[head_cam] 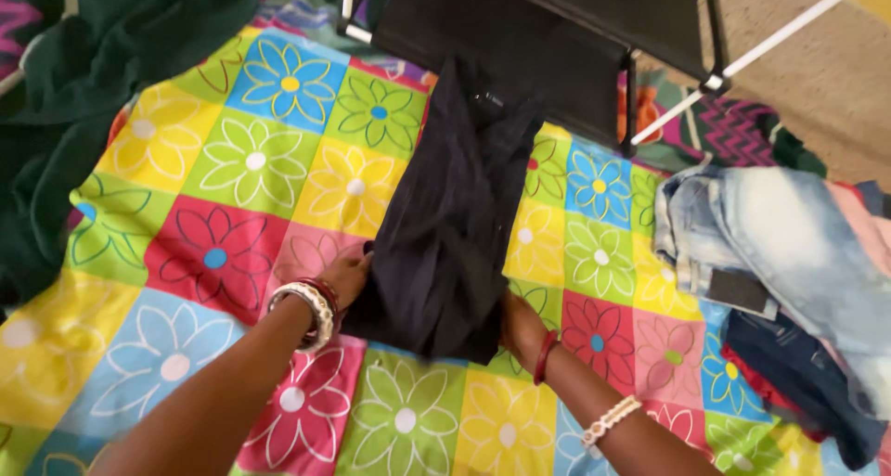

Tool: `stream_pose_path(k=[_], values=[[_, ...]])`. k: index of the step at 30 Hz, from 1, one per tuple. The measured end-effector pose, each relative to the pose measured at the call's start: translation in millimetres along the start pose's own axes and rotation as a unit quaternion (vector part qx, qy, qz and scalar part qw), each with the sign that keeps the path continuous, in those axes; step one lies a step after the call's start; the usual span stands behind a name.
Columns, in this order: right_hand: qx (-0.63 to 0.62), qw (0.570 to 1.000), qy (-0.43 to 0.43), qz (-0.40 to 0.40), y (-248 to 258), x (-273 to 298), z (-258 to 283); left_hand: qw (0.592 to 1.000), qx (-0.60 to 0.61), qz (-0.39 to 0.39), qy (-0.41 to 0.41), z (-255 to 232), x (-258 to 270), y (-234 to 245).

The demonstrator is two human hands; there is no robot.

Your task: The person folds a black dress and a pair of light blue jeans on a colorful floral mat. They smooth the garments, fold them into neat rectangles, and place the folded dress onto a nearby black rack.

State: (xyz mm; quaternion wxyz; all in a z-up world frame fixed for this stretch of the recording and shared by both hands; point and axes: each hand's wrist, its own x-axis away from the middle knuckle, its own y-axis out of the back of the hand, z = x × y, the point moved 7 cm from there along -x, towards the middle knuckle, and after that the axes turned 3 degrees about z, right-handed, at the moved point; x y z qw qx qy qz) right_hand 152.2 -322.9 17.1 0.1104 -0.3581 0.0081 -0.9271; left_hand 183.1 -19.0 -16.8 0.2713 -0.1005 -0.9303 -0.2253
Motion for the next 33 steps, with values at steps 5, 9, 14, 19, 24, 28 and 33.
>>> stream_pose_path(k=[5,9,14,19,24,28,33], values=[[-0.058,0.996,-0.048,0.055,-4.3,7.0,-13.5,0.985,0.130,0.080,0.080,17.6,16.8,1.4],[-0.043,0.994,-0.018,0.103,-8.6,23.0,-14.9,0.980,0.160,0.116,-0.031,13.4,20.2,-8.6],[0.272,0.958,-0.090,0.007,10.6,39.6,-47.0,0.924,-0.225,0.214,-0.223,28.5,44.5,-5.4],[0.501,0.826,-0.111,0.232,-19.2,109.0,-122.0,0.860,-0.158,0.480,0.067,117.2,122.7,-29.4],[0.326,0.915,-0.140,0.192,-18.5,117.0,-104.5,0.862,0.078,0.442,0.235,120.6,137.0,-38.4],[0.118,0.973,-0.140,0.139,-21.5,112.1,-82.4,0.875,0.213,0.403,0.160,79.3,138.5,-43.1],[0.338,0.901,-0.203,0.183,-9.6,133.2,-96.9,0.886,-0.111,0.450,-0.018,55.5,155.1,-26.7]])
